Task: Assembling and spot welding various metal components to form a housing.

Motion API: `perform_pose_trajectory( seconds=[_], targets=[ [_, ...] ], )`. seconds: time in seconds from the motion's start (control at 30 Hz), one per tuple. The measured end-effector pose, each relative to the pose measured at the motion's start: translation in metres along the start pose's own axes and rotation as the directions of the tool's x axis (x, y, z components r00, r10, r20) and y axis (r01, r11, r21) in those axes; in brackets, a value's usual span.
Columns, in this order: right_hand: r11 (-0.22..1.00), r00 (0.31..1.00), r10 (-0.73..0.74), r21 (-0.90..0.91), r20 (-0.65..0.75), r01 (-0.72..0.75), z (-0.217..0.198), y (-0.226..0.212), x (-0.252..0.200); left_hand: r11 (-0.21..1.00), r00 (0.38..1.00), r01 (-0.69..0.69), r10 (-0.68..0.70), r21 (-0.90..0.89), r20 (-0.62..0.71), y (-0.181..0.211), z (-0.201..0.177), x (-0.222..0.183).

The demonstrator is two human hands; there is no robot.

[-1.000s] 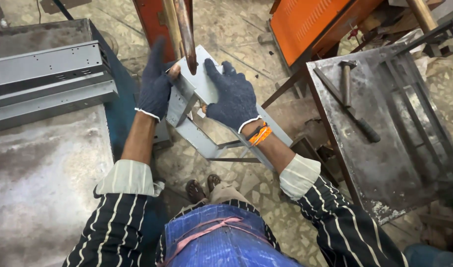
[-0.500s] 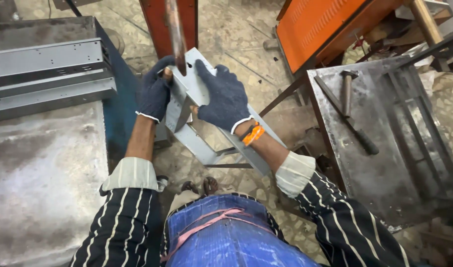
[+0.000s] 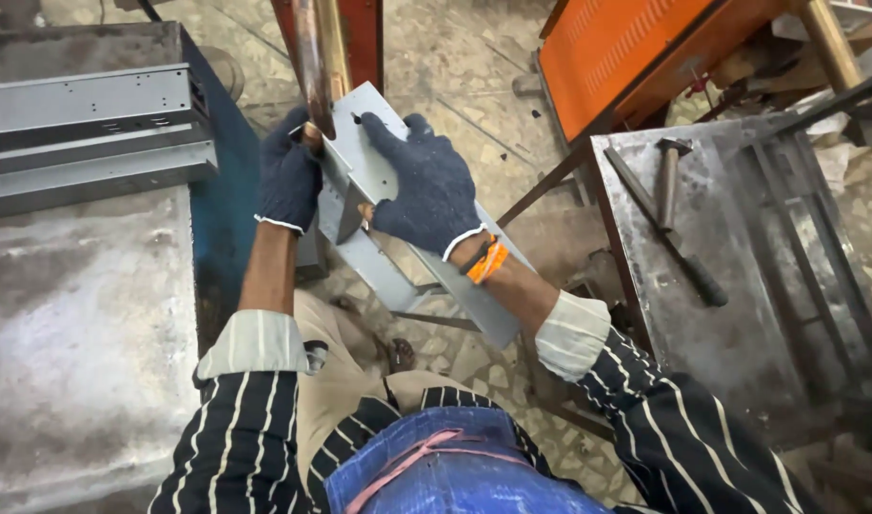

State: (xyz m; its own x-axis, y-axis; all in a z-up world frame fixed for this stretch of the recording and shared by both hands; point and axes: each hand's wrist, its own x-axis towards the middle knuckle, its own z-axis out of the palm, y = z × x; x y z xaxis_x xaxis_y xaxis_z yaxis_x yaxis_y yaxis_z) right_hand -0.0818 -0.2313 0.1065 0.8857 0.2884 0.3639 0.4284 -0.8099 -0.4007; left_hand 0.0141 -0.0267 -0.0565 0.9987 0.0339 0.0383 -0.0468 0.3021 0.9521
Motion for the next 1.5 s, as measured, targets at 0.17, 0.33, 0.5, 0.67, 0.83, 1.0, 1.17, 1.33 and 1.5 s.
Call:
perform_pose_trajectory(
  seconds=[0.17,0.33,0.5,0.67,0.83,1.0,1.17,1.33,1.5],
  targets=[
    [1.000,0.999,0.008,-0.030,0.032,-0.007,0.007,0.004,-0.005,0.984,0.985,-0.172,0.172,0.051,-0.004,-0.014,0.006,-0.011],
    [0.999,0.999,-0.001,-0.042,0.051,0.003,0.008,0.006,-0.006,0.976,0.987,-0.163,0.162,-0.142,-0.016,-0.055,-0.007,0.001],
    [0.996,0.999,-0.030,-0.081,0.042,0.033,0.013,0.008,-0.009,0.986,0.990,-0.111,0.098,-0.121,-0.105,-0.050,0.005,-0.009],
    [0.996,0.998,-0.027,-0.082,0.054,0.031,0.014,0.010,-0.006,0.993,0.991,-0.120,0.120,-0.003,-0.054,-0.027,0.010,-0.016],
    [0.997,0.996,0.002,-0.077,0.092,0.005,0.018,0.013,-0.006,0.986,0.986,-0.163,0.162,-0.020,-0.036,-0.022,0.010,-0.016],
    [0.998,0.998,-0.015,-0.061,0.061,0.018,0.017,0.013,-0.008,0.984,0.986,-0.166,0.166,-0.066,0.000,-0.015,0.014,-0.021],
    [0.998,0.999,-0.037,-0.059,0.029,0.039,0.011,0.008,-0.015,0.987,0.988,-0.149,0.151,0.064,-0.035,-0.014,0.019,-0.028],
    [0.997,0.999,-0.047,-0.055,0.014,0.048,0.009,0.004,-0.014,0.984,0.988,-0.152,0.151,-0.097,-0.013,-0.019,0.022,-0.026],
    [0.997,0.999,-0.028,-0.074,0.026,0.030,0.009,0.001,-0.011,0.980,0.987,-0.162,0.162,-0.112,-0.007,-0.021,0.024,-0.021]
  ],
)
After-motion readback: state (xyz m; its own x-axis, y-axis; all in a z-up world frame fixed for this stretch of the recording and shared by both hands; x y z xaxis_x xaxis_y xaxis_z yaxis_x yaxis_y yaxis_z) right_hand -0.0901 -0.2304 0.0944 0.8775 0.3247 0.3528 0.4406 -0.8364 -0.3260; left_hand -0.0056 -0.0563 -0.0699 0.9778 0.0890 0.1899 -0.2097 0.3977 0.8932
